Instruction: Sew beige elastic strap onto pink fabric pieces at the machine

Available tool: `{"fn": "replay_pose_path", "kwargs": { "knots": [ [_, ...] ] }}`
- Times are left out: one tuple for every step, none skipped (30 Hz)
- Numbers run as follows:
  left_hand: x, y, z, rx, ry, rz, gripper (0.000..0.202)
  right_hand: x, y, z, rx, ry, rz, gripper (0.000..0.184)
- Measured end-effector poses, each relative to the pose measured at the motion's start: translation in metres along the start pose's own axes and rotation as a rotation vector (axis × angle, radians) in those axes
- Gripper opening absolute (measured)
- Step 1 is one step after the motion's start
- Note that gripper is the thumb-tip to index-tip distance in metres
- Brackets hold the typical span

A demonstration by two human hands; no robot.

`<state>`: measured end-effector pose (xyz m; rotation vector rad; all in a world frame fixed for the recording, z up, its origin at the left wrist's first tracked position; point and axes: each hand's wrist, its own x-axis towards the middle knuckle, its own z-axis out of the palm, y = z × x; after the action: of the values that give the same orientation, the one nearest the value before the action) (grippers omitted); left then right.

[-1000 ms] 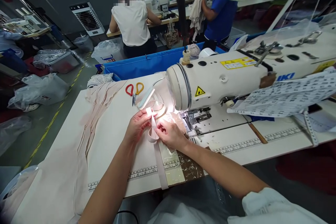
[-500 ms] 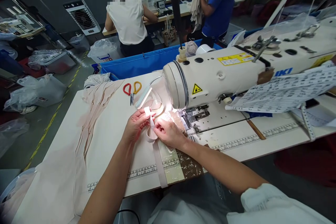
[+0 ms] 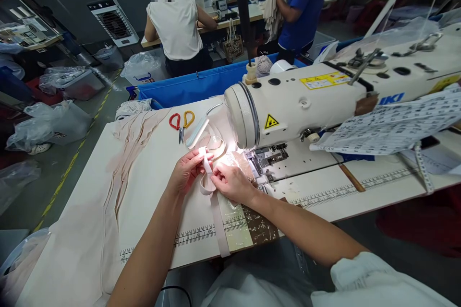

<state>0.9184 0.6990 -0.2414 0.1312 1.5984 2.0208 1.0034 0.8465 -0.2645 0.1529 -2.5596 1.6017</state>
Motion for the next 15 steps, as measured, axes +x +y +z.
{"fn": "replay_pose_path", "kwargs": {
  "knots": [
    [0.0000,0.0001,0.0000,0.000,0.001,-0.002,0.044,-0.0001,-0.0004,-0.0002,-0.001,-0.002,-0.002,0.013],
    [-0.0001,0.0002,0.0001,0.000,0.000,-0.005,0.044,-0.0003,-0.0010,-0.0004,-0.003,-0.004,-0.004,0.013],
    [-0.0002,0.0003,0.0002,-0.001,-0.001,-0.009,0.044,-0.0004,-0.0016,-0.0007,-0.006,-0.006,-0.004,0.014],
    [-0.0002,0.0005,0.0002,-0.002,-0.003,-0.013,0.044,-0.0006,-0.0023,-0.0009,-0.010,-0.007,-0.003,0.014],
    [-0.0003,0.0006,0.0003,-0.003,-0.004,-0.016,0.045,-0.0006,-0.0029,-0.0011,-0.015,-0.010,-0.002,0.016],
    [-0.0005,0.0007,0.0003,-0.005,-0.005,-0.018,0.045,-0.0006,-0.0035,-0.0013,-0.018,-0.012,-0.001,0.017],
    [-0.0006,0.0007,0.0003,-0.006,-0.006,-0.020,0.045,-0.0006,-0.0040,-0.0015,-0.020,-0.016,-0.002,0.018],
    [-0.0008,0.0007,0.0004,-0.008,-0.007,-0.021,0.044,-0.0005,-0.0043,-0.0016,-0.022,-0.020,-0.006,0.018],
    [-0.0010,0.0006,0.0004,-0.009,-0.009,-0.021,0.044,-0.0003,-0.0047,-0.0017,-0.023,-0.022,-0.012,0.019],
    [-0.0012,0.0004,0.0005,-0.010,-0.011,-0.020,0.042,-0.0002,-0.0049,-0.0019,-0.026,-0.023,-0.019,0.019],
    [-0.0013,0.0002,0.0006,-0.010,-0.014,-0.020,0.041,0.0000,-0.0052,-0.0021,-0.030,-0.024,-0.026,0.020],
    [-0.0015,0.0000,0.0006,-0.009,-0.019,-0.019,0.040,0.0001,-0.0055,-0.0023,-0.033,-0.025,-0.032,0.020],
    [-0.0015,-0.0003,0.0007,-0.008,-0.023,-0.018,0.040,0.0002,-0.0058,-0.0025,-0.035,-0.027,-0.036,0.020],
    [-0.0015,-0.0005,0.0007,-0.008,-0.026,-0.017,0.039,0.0002,-0.0061,-0.0028,-0.035,-0.028,-0.039,0.020],
    [-0.0014,-0.0007,0.0007,-0.008,-0.028,-0.016,0.039,0.0002,-0.0064,-0.0031,-0.033,-0.030,-0.040,0.020]
  ]
}}
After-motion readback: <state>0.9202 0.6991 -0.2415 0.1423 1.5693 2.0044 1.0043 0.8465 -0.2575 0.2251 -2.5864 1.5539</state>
